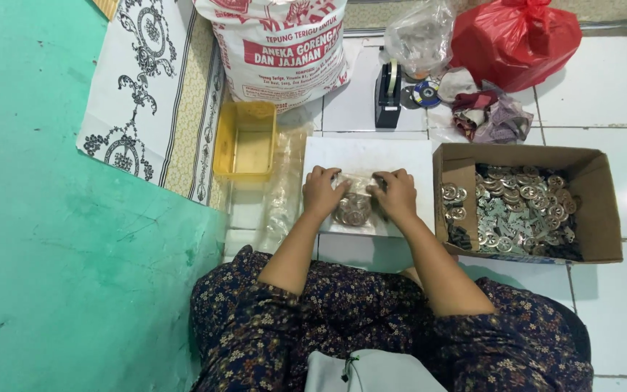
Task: Sorting small metal components from a bulk box into individual plastic bags and occasionally sealing them.
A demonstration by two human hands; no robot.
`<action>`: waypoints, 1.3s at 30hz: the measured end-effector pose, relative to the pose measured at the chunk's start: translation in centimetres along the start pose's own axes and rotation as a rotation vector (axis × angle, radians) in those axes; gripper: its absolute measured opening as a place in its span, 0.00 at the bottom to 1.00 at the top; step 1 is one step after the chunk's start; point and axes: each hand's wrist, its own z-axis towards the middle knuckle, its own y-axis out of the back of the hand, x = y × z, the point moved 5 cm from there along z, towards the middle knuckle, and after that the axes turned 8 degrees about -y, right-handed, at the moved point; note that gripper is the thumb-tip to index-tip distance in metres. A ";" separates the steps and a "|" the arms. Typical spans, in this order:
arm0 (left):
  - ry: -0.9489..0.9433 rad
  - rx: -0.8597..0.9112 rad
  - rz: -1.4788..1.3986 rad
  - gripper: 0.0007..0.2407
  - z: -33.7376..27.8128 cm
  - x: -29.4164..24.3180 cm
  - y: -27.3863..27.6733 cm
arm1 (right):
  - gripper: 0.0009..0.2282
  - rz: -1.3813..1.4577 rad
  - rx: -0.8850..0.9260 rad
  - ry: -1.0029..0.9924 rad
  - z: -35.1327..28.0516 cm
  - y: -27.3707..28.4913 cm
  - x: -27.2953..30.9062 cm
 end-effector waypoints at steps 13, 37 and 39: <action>0.012 0.029 -0.385 0.06 -0.8 -7.2 9.1 | 0.11 0.299 0.226 0.047 0.0 6.9 4.9; -0.303 -0.102 -0.005 0.15 -6.9 -10.6 7.7 | 0.18 0.125 -0.396 0.565 -8.9 8.9 7.9; -0.356 0.097 0.232 0.19 -7.0 -10.9 5.4 | 0.22 -0.194 -0.201 0.696 -8.3 5.4 8.1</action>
